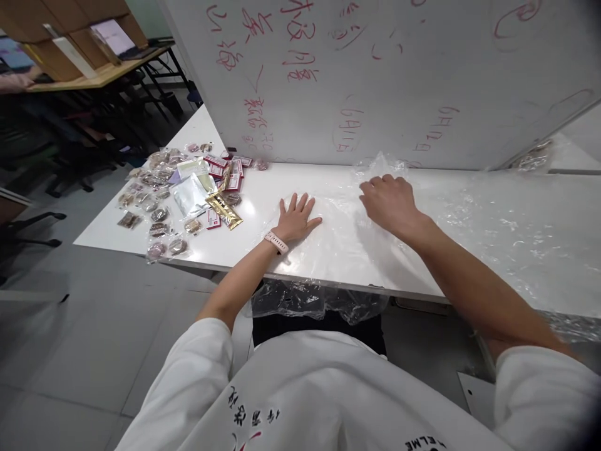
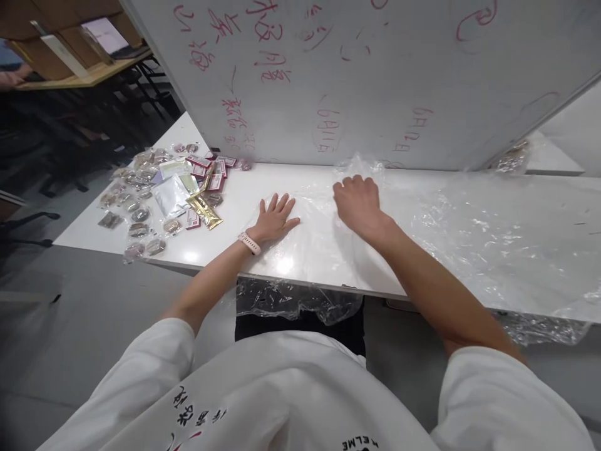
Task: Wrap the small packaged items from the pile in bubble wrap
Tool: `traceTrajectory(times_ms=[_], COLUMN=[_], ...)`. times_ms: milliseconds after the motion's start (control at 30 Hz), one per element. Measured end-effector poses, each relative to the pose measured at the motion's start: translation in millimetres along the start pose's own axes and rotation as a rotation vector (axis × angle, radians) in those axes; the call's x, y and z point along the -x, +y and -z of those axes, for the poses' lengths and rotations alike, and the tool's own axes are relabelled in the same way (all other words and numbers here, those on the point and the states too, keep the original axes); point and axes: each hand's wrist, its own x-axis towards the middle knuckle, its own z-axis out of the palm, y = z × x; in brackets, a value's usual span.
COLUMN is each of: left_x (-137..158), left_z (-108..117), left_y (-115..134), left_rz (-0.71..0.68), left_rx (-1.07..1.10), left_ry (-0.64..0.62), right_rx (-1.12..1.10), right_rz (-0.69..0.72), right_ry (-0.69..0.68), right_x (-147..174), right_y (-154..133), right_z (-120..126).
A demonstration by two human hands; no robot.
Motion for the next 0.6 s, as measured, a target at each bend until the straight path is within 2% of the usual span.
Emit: traceTrajectory(times_ms=[100,200,233,300,367,467,533,600], left_x=[-14.0,-9.5,-3.1,16.2,42.6,91.4,125.4,152.6], left_z=[2.2,14.6,21.0,35.5,50.4,67.9,73.9,76.0], left_y=[6.3,0.3,-5.7,-24.9,-53.7,-108.6,-144.5,-173.7], left_rz=[0.039,0.009,0.012,0.078,0.218,0.496,0.752,0.985], left_rx=[0.045,0.254,0.351,0.482,0.460,0.275,0.162,0.116], left_ry=[0.044,0.065,0.101,0.252,0.484,0.814,0.983,1.074], right_rx=[-0.335,-0.487,-0.479,-0.444,-0.431,-0.459,-0.481,-0.487], right_rz=[0.115,0.148,0.143,0.138,0.148,0.161,0.164,0.161], right_ry=[0.078,0.030,0.008,-0.030,-0.043,-0.015,0.013,0.036], right_x=[2.1,6.2,7.2,8.3,8.5,8.5,8.9,9.5], right_y=[-42.7,-71.4,-74.0,-71.3,-64.6,-58.3,-58.5,-60.3], right_z=[0.4,-36.3,-52.1,-80.3,-97.2,-101.8,-98.5,-95.7])
